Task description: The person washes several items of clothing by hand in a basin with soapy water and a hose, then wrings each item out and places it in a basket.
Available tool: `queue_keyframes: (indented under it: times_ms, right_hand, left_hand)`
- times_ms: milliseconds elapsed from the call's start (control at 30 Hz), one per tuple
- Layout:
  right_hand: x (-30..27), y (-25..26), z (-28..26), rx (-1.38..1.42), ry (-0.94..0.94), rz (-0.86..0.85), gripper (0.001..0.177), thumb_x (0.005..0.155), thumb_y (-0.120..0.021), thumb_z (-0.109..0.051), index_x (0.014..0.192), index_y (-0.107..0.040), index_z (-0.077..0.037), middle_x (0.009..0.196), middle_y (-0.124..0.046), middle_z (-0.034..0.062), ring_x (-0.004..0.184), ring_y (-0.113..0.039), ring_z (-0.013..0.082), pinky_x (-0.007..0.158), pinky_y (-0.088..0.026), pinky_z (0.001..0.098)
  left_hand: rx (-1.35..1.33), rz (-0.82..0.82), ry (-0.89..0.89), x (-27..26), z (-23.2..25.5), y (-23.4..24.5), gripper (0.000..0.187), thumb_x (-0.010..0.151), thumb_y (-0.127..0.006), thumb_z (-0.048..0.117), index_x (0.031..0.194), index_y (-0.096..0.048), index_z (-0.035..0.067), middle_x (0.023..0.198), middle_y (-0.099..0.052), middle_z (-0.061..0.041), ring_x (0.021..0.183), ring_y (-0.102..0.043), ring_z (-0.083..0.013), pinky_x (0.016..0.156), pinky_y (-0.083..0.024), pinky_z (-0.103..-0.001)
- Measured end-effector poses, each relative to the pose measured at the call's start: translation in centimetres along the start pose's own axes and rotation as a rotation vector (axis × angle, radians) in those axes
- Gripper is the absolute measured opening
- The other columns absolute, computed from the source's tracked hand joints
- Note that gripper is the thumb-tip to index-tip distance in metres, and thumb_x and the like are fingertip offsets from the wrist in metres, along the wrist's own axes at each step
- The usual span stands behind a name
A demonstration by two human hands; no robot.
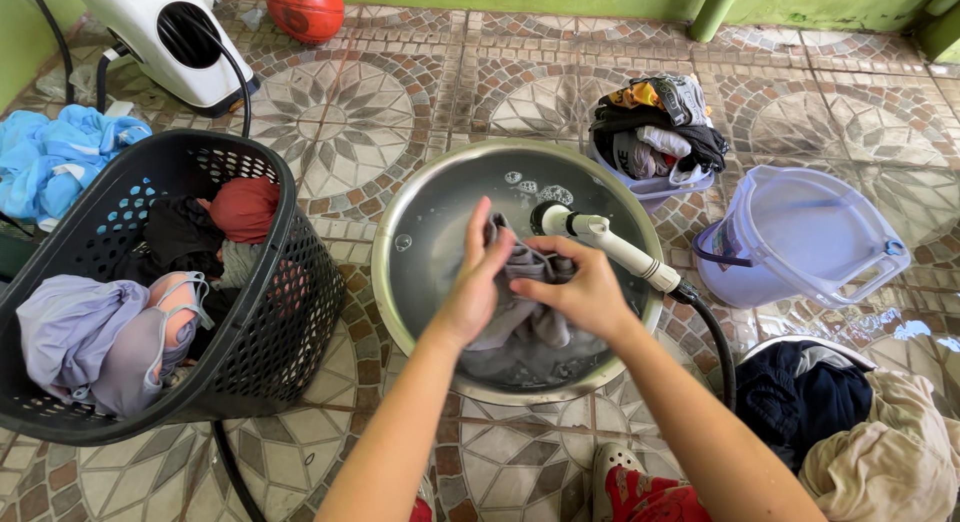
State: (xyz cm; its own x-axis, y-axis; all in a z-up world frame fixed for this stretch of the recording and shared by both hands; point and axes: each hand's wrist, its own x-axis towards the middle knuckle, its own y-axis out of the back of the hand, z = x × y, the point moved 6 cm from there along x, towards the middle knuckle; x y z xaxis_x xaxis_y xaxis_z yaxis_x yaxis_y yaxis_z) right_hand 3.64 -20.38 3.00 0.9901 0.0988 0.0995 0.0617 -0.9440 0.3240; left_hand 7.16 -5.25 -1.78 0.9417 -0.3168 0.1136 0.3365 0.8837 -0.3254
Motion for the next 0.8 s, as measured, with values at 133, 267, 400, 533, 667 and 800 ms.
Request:
queue_keyframes:
  times_ms: [133, 267, 400, 533, 667, 800]
  right_hand:
    - [-0.6, 1.0, -0.7, 0.088, 0.106, -0.221, 0.049, 0.069, -0.090, -0.010, 0.115, -0.075, -0.001, 0.107, -0.078, 0.0051, 0.098, -0.069, 0.0098, 0.091, -0.055, 0.0259]
    - [-0.9, 1.4, 0.0, 0.117, 0.045, -0.281, 0.050, 0.068, -0.090, -0.006, 0.116, -0.076, 0.000, 0.104, -0.078, 0.0066, 0.094, -0.069, 0.0108, 0.088, -0.056, 0.0272]
    - [-0.1, 2.6, 0.1, 0.207, 0.002, -0.107, 0.050, 0.069, -0.090, -0.006, 0.115, -0.074, 0.000, 0.110, -0.076, 0.0065, 0.098, -0.071, 0.0115, 0.091, -0.057, 0.0287]
    - [-0.2, 3.4, -1.6, 0.005, 0.174, -0.137, 0.053, 0.073, -0.092, -0.009, 0.122, -0.073, -0.002, 0.118, -0.075, 0.0074, 0.108, -0.068, 0.0128, 0.098, -0.052, 0.0281]
    - [-0.5, 4.9, -2.1, 0.013, 0.190, -0.137, 0.061, 0.073, -0.088, -0.009, 0.129, -0.067, -0.003, 0.126, -0.071, 0.0076, 0.113, -0.065, 0.0125, 0.099, -0.051, 0.0266]
    - [-0.2, 6.2, -0.4, 0.005, 0.002, 0.130, 0.058, 0.077, -0.084, -0.011, 0.132, -0.064, -0.007, 0.108, -0.076, 0.0086, 0.094, -0.070, 0.0110, 0.084, -0.056, 0.0249]
  left_hand:
    - [0.260, -0.173, -0.042, 0.5, 1.4, 1.9, 0.098, 0.081, -0.083, 0.049, 0.159, -0.039, 0.010, 0.139, -0.057, -0.018, 0.131, -0.053, -0.0244, 0.117, -0.040, -0.044]
    - [0.207, -0.405, -0.006, -0.8, 3.0, 0.6, 0.087, 0.077, -0.088, 0.034, 0.152, -0.053, 0.008, 0.142, -0.065, -0.009, 0.136, -0.058, -0.0186, 0.117, -0.041, -0.036]
    - [0.321, -0.359, 0.011, -1.3, 4.5, -1.4, 0.088, 0.067, -0.093, 0.019, 0.145, -0.055, 0.009, 0.136, -0.066, -0.007, 0.123, -0.061, -0.0145, 0.107, -0.047, -0.031]
    - [0.442, -0.222, -0.056, -1.0, 5.3, -1.2, 0.075, 0.066, -0.092, 0.014, 0.136, -0.065, 0.007, 0.125, -0.073, -0.006, 0.113, -0.067, -0.0124, 0.101, -0.051, -0.029]
    - [0.450, 0.017, -0.070, -0.3, 5.3, 1.4, 0.053, 0.073, -0.089, 0.013, 0.123, -0.072, 0.005, 0.113, -0.079, -0.006, 0.102, -0.075, -0.0150, 0.095, -0.057, -0.029]
    - [0.461, 0.230, -0.216, 0.1, 5.6, 2.1, 0.050, 0.075, -0.087, 0.011, 0.122, -0.072, 0.003, 0.112, -0.080, -0.008, 0.102, -0.076, -0.0158, 0.093, -0.058, -0.029]
